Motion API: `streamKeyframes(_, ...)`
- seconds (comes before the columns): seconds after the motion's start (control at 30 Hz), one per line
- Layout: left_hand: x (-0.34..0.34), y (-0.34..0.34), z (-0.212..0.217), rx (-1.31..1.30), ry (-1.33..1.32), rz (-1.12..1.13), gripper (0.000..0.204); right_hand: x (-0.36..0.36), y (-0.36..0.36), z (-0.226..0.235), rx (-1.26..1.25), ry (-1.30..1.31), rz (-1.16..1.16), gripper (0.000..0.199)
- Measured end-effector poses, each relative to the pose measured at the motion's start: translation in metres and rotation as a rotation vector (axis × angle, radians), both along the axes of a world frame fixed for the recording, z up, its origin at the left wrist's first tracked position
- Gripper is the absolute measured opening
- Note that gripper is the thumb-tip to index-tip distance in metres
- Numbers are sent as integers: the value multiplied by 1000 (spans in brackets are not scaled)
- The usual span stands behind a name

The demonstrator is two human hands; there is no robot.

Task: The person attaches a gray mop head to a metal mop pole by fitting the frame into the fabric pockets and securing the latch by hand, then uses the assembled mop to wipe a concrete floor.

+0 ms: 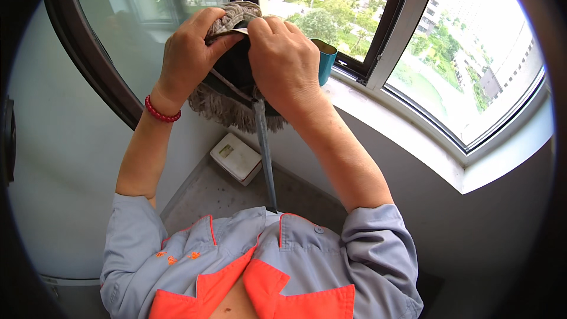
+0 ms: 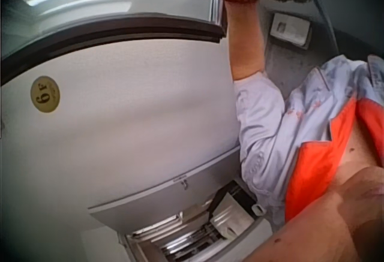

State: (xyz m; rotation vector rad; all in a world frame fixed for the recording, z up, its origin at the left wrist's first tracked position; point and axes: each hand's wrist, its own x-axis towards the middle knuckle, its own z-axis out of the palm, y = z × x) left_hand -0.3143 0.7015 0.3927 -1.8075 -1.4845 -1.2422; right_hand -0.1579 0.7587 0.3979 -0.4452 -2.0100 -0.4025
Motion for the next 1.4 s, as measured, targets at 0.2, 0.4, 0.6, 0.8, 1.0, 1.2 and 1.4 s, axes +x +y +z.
streamKeyframes(0.2,9,-7,21,-66,-42,57,27,-4,-17,12,-2,21,-16,13)
streamKeyframes(0.4,12,-14,23,-26,0,69,27,1,-30,14,-7,46,111,13)
streamKeyframes(0.6,6,-9,16,-25,20,-68,29,13,-28,11,-247,-34,111,10)
streamKeyframes(0.8,9,-7,10,-17,91,-27,31,14,-20,8,-438,-100,30,9)
streamKeyframes(1.0,19,-8,21,14,199,130,24,5,-25,6,-271,-31,47,7)
streamKeyframes(1.2,19,-12,20,28,295,202,19,-2,-33,-8,-284,-4,85,6)
streamKeyframes(1.4,10,-10,15,-55,334,128,27,2,-25,-28,-398,-63,187,4)
